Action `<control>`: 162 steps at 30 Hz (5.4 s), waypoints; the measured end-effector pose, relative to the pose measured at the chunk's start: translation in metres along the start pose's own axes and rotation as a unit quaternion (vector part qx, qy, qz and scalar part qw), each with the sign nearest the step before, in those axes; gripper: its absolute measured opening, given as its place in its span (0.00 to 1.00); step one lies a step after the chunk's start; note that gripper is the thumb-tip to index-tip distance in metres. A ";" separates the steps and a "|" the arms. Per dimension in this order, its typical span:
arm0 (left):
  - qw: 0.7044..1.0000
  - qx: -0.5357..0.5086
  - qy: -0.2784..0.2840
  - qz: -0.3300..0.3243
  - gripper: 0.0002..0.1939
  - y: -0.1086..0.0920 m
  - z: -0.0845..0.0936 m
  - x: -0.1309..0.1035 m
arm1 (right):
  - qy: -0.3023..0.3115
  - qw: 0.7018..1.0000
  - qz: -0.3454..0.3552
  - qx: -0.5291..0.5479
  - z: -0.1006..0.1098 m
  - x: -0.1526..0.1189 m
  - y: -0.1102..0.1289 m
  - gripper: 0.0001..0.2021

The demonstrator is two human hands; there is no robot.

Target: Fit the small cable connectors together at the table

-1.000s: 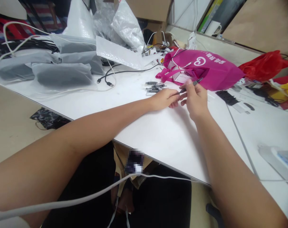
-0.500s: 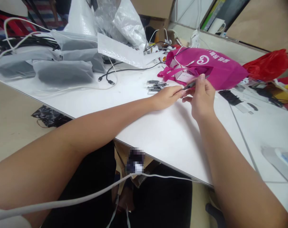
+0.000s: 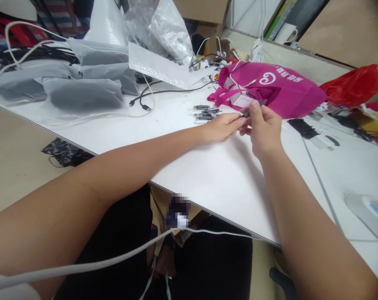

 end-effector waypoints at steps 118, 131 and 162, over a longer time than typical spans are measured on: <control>0.925 0.354 -0.083 -0.109 0.13 -0.009 0.016 -0.009 | -0.038 0.993 -0.099 0.043 -0.006 0.004 -0.013 0.36; 0.920 0.367 -0.075 -0.117 0.15 -0.008 0.018 -0.009 | -0.040 0.994 -0.095 0.027 -0.005 0.002 -0.013 0.32; 0.889 0.442 -0.059 -0.104 0.22 -0.013 0.018 -0.009 | -0.039 0.989 -0.131 0.055 -0.008 -0.003 -0.004 0.29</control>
Point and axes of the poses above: each hand's wrist, its own x-axis towards the middle knuckle, its own z-axis out of the back of the hand, y = z × x, the point moved 2 cm from there along x, towards the middle knuckle, and after that the axes turned 6 degrees about -y, right-handed, at the moved point
